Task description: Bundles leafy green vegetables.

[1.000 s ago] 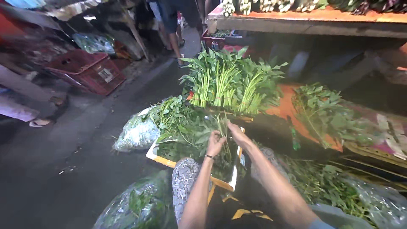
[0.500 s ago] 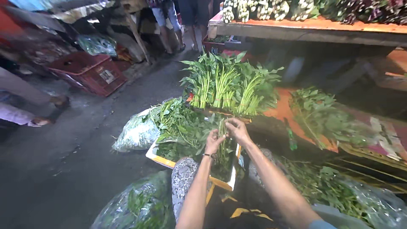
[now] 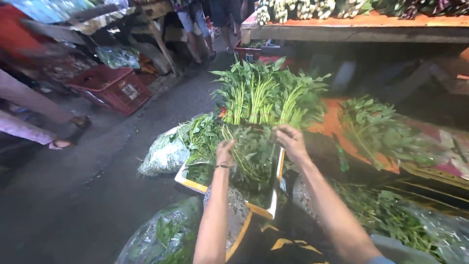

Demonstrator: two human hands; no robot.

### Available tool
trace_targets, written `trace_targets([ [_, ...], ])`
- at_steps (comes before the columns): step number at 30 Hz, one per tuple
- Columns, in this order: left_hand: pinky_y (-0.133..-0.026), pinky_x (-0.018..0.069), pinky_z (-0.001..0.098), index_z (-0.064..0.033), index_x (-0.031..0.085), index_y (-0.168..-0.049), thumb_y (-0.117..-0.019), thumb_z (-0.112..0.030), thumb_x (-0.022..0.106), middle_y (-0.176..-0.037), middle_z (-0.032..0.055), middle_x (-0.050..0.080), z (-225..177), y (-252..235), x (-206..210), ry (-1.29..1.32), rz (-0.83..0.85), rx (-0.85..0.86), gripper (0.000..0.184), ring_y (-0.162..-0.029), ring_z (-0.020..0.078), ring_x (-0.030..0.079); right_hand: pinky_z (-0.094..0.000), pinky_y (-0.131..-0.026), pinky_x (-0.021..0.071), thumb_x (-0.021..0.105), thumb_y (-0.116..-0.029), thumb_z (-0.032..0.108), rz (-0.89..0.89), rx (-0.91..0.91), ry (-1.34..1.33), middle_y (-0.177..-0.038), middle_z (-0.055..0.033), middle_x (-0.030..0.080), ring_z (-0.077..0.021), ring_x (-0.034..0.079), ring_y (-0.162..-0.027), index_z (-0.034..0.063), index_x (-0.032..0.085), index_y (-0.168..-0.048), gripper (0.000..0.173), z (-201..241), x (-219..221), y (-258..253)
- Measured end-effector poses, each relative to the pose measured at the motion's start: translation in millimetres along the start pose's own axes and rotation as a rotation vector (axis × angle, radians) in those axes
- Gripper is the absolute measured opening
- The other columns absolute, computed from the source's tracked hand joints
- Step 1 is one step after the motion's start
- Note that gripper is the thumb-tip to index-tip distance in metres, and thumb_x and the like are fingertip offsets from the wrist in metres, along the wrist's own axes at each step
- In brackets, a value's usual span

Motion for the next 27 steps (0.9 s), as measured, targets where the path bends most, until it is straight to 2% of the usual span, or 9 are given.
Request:
trace_targets([
  [2, -0.076, 0.0552, 0.0317, 0.0018, 0.054, -0.128, -0.0975, 0.000, 0.061, -0.105, 0.0130, 0.064, -10, -4, -8, 0.007, -0.021, 0.020, 0.031, -0.087, 0.0158, 0.064, -0.0313, -0.081, 0.0587, 0.055, -0.0937, 0.001, -0.049, -0.077, 0.029, -0.105, -0.0068, 0.070, -0.0116, 0.067, -0.087, -0.0001, 0.070, -0.110, 0.022, 7, -7, -6],
  [5, -0.075, 0.0556, 0.0327, 0.0020, 0.050, -0.132, -0.0930, 0.005, 0.065, -0.107, 0.0154, 0.064, -23, 4, -2, -0.008, -0.003, 0.050, 0.042, -0.088, 0.0172, 0.064, -0.0327, -0.086, 0.0571, 0.062, -0.0927, 0.000, -0.035, -0.082, 0.130, -0.110, -0.0093, 0.070, -0.0129, 0.066, -0.098, -0.0006, 0.072, -0.110, 0.020, 7, 6, -13],
  [6, -0.075, 0.0546, 0.0325, 0.0023, 0.048, -0.134, -0.0910, 0.007, 0.066, -0.108, 0.0165, 0.064, -26, 10, 4, -0.025, 0.013, 0.055, 0.047, -0.089, 0.0174, 0.063, -0.0342, -0.086, 0.0571, 0.064, -0.0933, 0.000, -0.020, -0.065, 0.151, -0.110, -0.0110, 0.070, -0.0147, 0.067, -0.098, -0.0013, 0.072, -0.109, 0.018, 3, 16, -15],
  [9, -0.068, 0.0543, 0.0271, 0.0032, 0.048, -0.132, -0.0863, 0.010, 0.070, -0.094, 0.0127, 0.066, -31, 26, 24, -0.073, 0.058, 0.091, 0.051, -0.078, 0.0123, 0.064, -0.0352, -0.085, 0.0570, 0.067, -0.0917, 0.001, 0.034, -0.055, 0.218, -0.106, -0.0125, 0.070, -0.0169, 0.067, -0.096, -0.0010, 0.074, -0.105, 0.016, -7, 48, -19],
  [12, -0.069, 0.0559, 0.0263, 0.0045, 0.049, -0.127, -0.0834, 0.012, 0.071, -0.083, 0.0084, 0.065, -33, 35, 33, -0.093, 0.084, 0.119, 0.050, -0.072, 0.0106, 0.064, -0.0319, -0.084, 0.0555, 0.070, -0.0921, 0.004, 0.062, -0.086, 0.307, -0.101, -0.0130, 0.069, -0.0165, 0.065, -0.093, -0.0014, 0.076, -0.107, 0.017, -6, 70, -16],
  [17, -0.068, 0.0567, 0.0267, 0.0052, 0.050, -0.123, -0.0783, 0.013, 0.072, -0.084, 0.0100, 0.068, -33, 39, 33, -0.162, 0.130, 0.169, 0.051, -0.071, 0.0106, 0.066, -0.0381, -0.088, 0.0543, 0.071, -0.0929, 0.008, 0.069, -0.083, 0.381, -0.102, -0.0155, 0.070, -0.0222, 0.066, -0.096, -0.0018, 0.076, -0.107, 0.018, -7, 81, -14],
  [19, -0.069, 0.0562, 0.0271, 0.0041, 0.051, -0.122, -0.0800, 0.013, 0.072, -0.088, 0.0113, 0.069, -31, 39, 32, -0.150, 0.146, 0.155, 0.048, -0.074, 0.0117, 0.067, -0.0379, -0.089, 0.0539, 0.072, -0.0927, 0.007, 0.064, -0.040, 0.339, -0.102, -0.0143, 0.070, -0.0210, 0.066, -0.097, -0.0011, 0.076, -0.107, 0.017, -13, 79, -16],
  [22, -0.067, 0.0563, 0.0248, 0.0024, 0.053, -0.119, -0.0816, 0.015, 0.071, -0.083, 0.0077, 0.069, -28, 39, 30, -0.107, 0.148, 0.138, 0.043, -0.072, 0.0099, 0.067, -0.0299, -0.085, 0.0551, 0.073, -0.0902, 0.003, 0.040, -0.017, 0.172, -0.097, -0.0084, 0.071, -0.0121, 0.066, -0.092, 0.0004, 0.077, -0.102, 0.012, -24, 77, -17],
  [27, -0.070, 0.0591, 0.0271, 0.0035, 0.053, -0.114, -0.0771, 0.018, 0.072, -0.085, 0.0093, 0.071, -26, 39, 31, -0.153, 0.184, 0.152, 0.044, -0.073, 0.0116, 0.069, -0.0280, -0.084, 0.0558, 0.076, -0.0870, 0.000, -0.021, 0.031, 0.107, -0.098, -0.0102, 0.073, -0.0113, 0.067, -0.091, -0.0010, 0.078, -0.103, 0.016, -29, 76, -11],
])
Point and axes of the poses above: each hand's wrist, its own y-axis away from the middle knuckle, its own x-axis out of the palm, z = x × y, the point moved 4 cm from there along -y, towards the middle knuckle
